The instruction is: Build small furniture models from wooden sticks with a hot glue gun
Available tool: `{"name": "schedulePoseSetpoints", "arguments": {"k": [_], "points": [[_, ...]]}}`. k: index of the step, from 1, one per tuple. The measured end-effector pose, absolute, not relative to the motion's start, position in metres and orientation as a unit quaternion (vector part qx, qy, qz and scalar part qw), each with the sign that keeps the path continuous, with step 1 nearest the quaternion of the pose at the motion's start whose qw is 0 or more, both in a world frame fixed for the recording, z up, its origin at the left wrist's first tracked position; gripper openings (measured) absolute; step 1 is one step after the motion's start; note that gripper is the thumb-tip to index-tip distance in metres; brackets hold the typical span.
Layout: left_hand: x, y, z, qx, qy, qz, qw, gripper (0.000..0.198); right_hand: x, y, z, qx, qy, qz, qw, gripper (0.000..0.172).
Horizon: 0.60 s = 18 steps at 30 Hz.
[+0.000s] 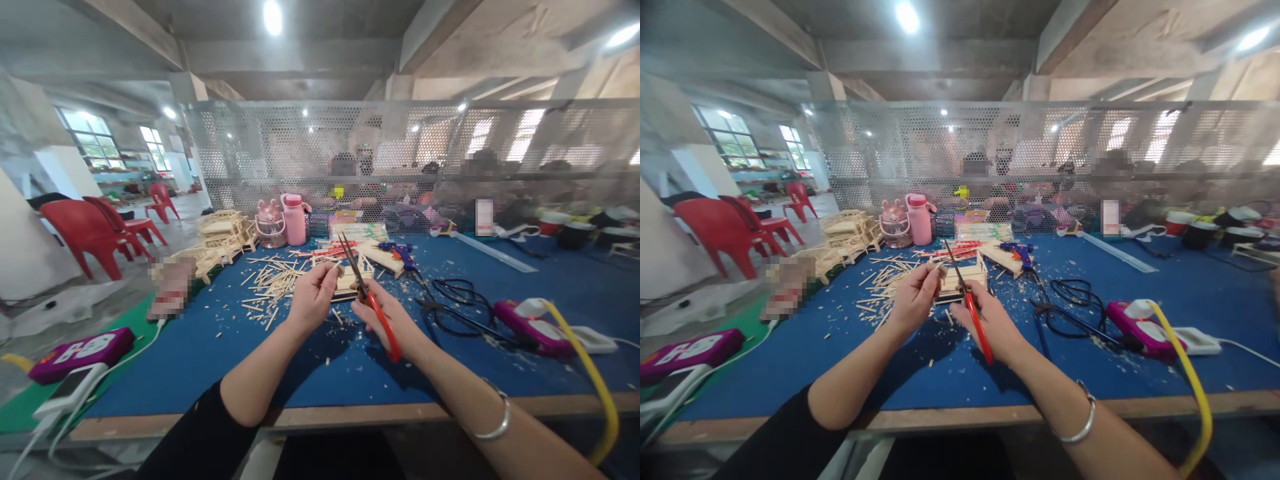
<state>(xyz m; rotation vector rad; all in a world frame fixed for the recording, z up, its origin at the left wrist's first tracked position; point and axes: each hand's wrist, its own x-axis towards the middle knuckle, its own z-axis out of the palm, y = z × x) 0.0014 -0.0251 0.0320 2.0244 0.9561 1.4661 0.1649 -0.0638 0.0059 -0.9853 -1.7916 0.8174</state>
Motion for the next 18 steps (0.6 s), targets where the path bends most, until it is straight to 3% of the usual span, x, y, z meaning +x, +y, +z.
{"name": "schedulePoseSetpoints", "arguments": {"k": [7, 18], "points": [[0.0042, -0.0301, 0.0357, 0.783, 0.369, 0.493, 0.091, 0.029, 0.1656, -0.0732, 0.0088, -0.346, -0.760, 0.340, 0.433, 0.041], [0.0036, -0.0331, 0.0374, 0.807, 0.361, 0.467, 0.037, 0.028, 0.1580, -0.0732, 0.0037, -0.326, -0.694, 0.424, 0.482, 0.063]]}}
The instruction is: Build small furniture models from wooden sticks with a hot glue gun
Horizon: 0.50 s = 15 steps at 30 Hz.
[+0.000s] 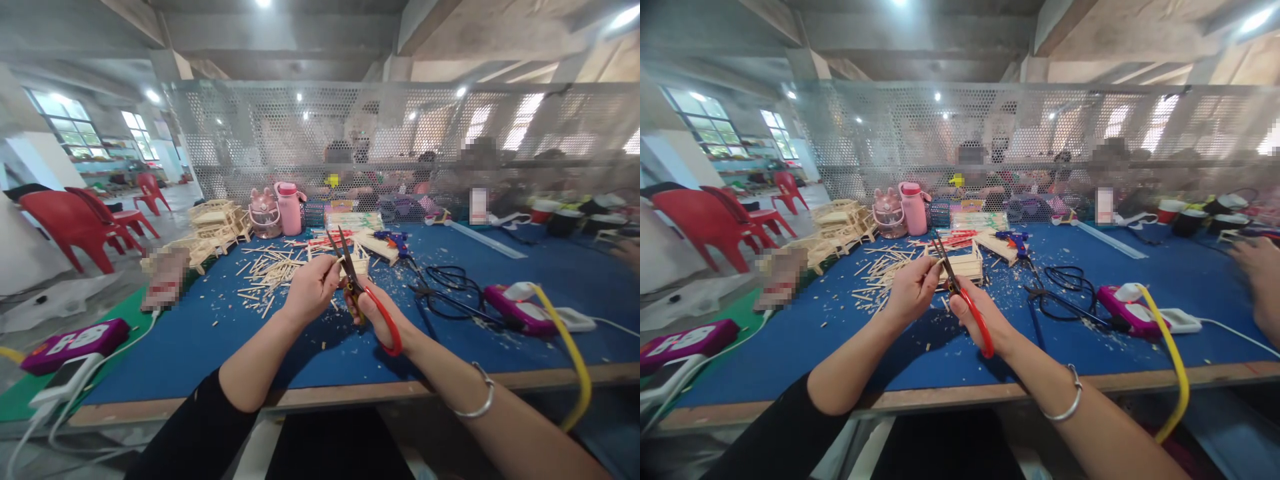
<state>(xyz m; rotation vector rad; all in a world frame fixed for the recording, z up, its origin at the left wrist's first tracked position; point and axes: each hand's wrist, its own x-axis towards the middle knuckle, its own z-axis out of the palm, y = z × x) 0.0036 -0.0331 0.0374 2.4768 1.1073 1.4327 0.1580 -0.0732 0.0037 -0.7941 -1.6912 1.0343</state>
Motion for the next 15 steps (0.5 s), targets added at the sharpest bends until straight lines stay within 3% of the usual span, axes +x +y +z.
{"name": "schedulePoseSetpoints", "arguments": {"k": [8, 15], "points": [[0.0004, -0.0307, 0.0399, 0.834, 0.352, 0.423, -0.038, 0.026, 0.1594, -0.0767, 0.0050, -0.412, -0.707, 0.308, 0.485, 0.044], [0.0044, -0.0336, 0.0392, 0.802, 0.367, 0.470, 0.041, 0.027, 0.1625, -0.0714, 0.0032, -0.418, -0.708, 0.253, 0.510, 0.039]]}}
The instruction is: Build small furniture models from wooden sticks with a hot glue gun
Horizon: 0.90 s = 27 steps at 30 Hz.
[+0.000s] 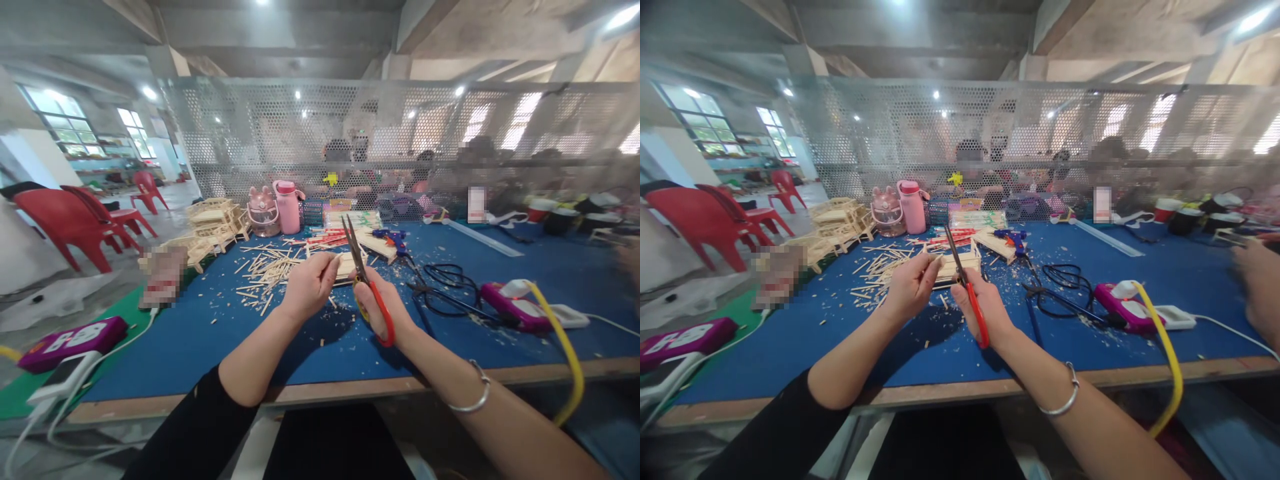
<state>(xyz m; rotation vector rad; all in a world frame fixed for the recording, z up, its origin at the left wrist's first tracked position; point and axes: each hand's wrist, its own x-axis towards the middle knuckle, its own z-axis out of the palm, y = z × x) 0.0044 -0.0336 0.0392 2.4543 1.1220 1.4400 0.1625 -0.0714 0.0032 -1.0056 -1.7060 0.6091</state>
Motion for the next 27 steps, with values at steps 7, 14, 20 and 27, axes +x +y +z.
{"name": "schedulePoseSetpoints", "arguments": {"k": [7, 14, 20, 27], "points": [[0.009, -0.035, 0.037, 0.758, 0.337, 0.497, 0.256, 0.040, 0.165, -0.071, 0.011, -0.370, -0.769, 0.244, 0.461, 0.045], [0.011, -0.038, 0.044, 0.713, 0.340, 0.474, 0.389, 0.038, 0.164, -0.072, 0.007, -0.351, -0.765, 0.269, 0.468, 0.045], [0.011, -0.038, 0.043, 0.708, 0.341, 0.500, 0.364, 0.041, 0.163, -0.071, 0.008, -0.351, -0.774, 0.265, 0.455, 0.047], [0.006, -0.034, 0.035, 0.734, 0.317, 0.488, 0.350, 0.035, 0.158, -0.076, 0.016, -0.327, -0.769, 0.278, 0.474, 0.046]]}}
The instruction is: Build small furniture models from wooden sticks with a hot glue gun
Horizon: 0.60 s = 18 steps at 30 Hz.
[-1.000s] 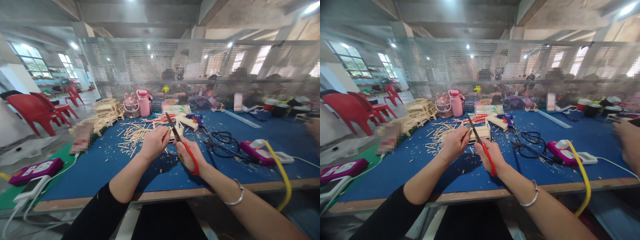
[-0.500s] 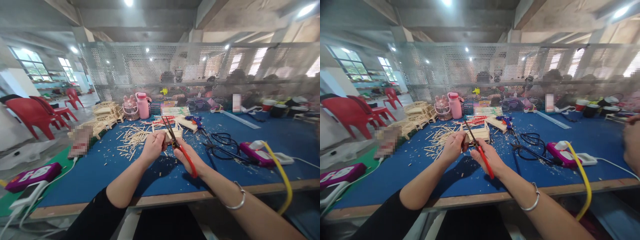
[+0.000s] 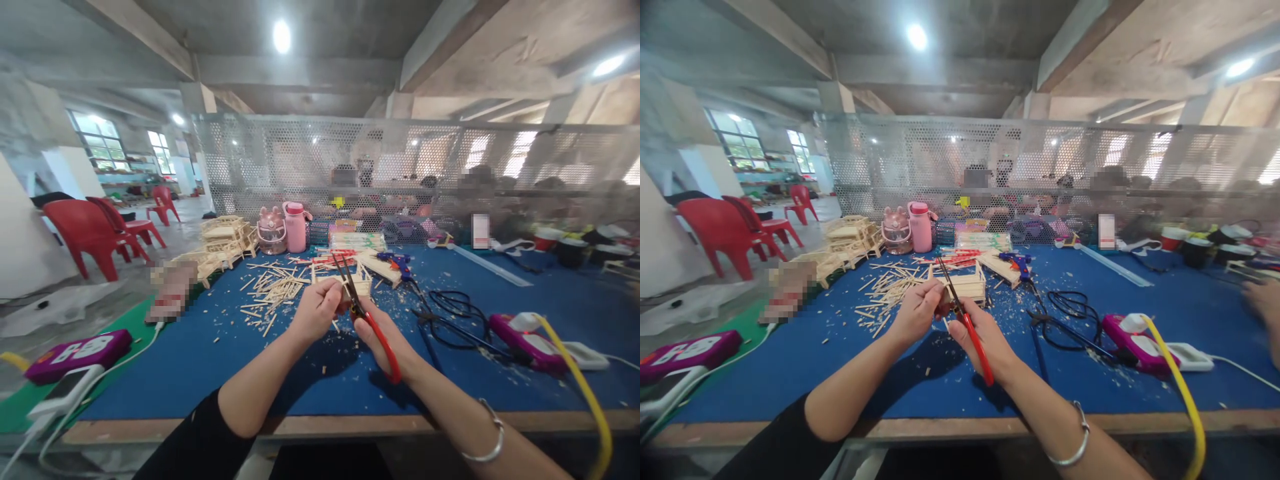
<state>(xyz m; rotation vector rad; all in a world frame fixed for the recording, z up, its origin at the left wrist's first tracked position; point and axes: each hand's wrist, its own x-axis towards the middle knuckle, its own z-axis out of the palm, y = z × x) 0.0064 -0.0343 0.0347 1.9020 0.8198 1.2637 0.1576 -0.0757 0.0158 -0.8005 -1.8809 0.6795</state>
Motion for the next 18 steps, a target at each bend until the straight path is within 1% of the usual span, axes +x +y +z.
{"name": "schedulePoseSetpoints", "arguments": {"k": [3, 6, 12, 18], "points": [[0.0060, -0.0337, 0.0347, 0.732, 0.315, 0.480, 0.367, 0.034, 0.1581, -0.0763, 0.0164, -0.324, -0.771, 0.279, 0.472, 0.045], [0.0059, -0.0340, 0.0366, 0.739, 0.318, 0.470, 0.363, 0.034, 0.1600, -0.0750, 0.0137, -0.335, -0.771, 0.271, 0.469, 0.046], [0.0061, -0.0329, 0.0365, 0.726, 0.311, 0.484, 0.376, 0.033, 0.1607, -0.0744, 0.0132, -0.328, -0.776, 0.264, 0.469, 0.050], [0.0056, -0.0323, 0.0356, 0.724, 0.311, 0.485, 0.378, 0.032, 0.1615, -0.0743, 0.0131, -0.330, -0.781, 0.266, 0.459, 0.050]]}}
